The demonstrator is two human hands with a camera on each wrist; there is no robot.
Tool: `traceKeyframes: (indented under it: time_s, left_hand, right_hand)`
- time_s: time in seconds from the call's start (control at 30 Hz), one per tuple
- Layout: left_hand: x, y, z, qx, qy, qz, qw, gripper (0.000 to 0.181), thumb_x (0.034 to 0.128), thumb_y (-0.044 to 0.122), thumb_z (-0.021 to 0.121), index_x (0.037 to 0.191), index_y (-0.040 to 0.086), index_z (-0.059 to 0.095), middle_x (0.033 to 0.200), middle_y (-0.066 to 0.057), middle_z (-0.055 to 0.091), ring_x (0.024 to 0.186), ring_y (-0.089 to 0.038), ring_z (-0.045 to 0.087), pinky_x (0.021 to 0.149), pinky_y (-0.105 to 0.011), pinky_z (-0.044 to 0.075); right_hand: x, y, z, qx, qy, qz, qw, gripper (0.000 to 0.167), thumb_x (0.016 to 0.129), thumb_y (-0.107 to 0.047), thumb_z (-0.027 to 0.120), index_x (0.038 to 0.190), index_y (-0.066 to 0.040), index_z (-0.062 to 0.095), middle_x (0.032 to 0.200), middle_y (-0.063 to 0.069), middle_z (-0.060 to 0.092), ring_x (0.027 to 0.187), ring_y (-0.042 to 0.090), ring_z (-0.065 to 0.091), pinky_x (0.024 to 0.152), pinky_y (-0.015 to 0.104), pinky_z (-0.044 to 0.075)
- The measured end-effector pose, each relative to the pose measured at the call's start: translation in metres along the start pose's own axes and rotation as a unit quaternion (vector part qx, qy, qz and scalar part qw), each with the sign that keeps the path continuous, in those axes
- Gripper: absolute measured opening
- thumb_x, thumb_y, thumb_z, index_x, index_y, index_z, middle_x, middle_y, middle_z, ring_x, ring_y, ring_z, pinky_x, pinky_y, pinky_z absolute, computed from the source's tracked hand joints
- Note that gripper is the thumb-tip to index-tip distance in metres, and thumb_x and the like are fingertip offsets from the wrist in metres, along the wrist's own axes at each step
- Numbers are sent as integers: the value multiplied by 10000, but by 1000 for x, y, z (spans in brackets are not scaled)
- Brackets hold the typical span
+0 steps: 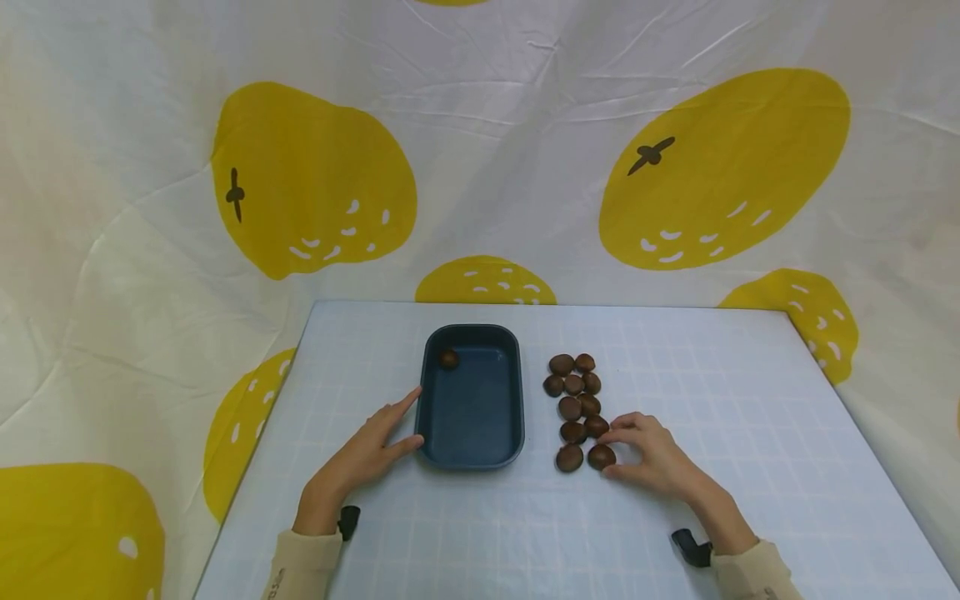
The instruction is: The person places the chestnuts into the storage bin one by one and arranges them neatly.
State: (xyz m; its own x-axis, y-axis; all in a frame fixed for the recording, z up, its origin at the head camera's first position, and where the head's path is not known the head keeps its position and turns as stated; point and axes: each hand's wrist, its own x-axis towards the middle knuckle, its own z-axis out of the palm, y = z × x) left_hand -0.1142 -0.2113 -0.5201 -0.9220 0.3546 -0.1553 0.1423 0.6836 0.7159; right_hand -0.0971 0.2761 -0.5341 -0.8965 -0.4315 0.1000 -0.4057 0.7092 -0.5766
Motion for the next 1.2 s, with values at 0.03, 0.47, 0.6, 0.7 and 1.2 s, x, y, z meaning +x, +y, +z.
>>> traceKeyframes:
  time_s: [0.03,0.47,0.6,0.7,1.2]
  left_hand:
    - [0,0,0,4,2,14,10000,779,932,591,602,1582,457,195,1632,-7,237,1477,-442,143,1127,-677,154]
    - [-1,1,1,13,10,-1,10000,781,930,590,607,1582,457,199,1633,-10,242,1477,-439,149,1122,-678,170]
    - [-1,2,0,15,4,-5,10000,782,929,599,601,1582,457,196,1634,-19,241,1477,-440,150,1122,-682,163]
    - [-1,2,0,26,19,8,10000,780,929,601,599,1583,456,197,1631,-10,244,1477,-438,151,1124,-679,162]
    - [0,0,0,27,45,96,9999,778,937,578,607,1588,432,207,1626,-12,255,1471,-451,162,1130,-673,151]
  right_hand:
    - [0,0,0,-35,2,-14,10000,357,749,-345,898,1075,-287,766,1187,18,593,1096,284,525,856,541,394]
    - [-1,-2,3,-218,-28,-44,9997,368,723,-367,910,1053,-313,756,1202,23,576,1091,281,500,844,528,379]
    - [-2,-4,2,-160,-23,-27,9999,366,716,-358,914,1041,-312,751,1207,34,571,1100,295,488,858,550,366]
    - [-2,-5,1,-60,-25,-12,10000,364,721,-346,914,1043,-310,750,1208,36,570,1109,298,488,870,559,364]
    - [7,-10,-14,327,106,-163,9993,356,757,-238,904,1075,-239,743,1198,62,568,1121,284,510,902,545,447]
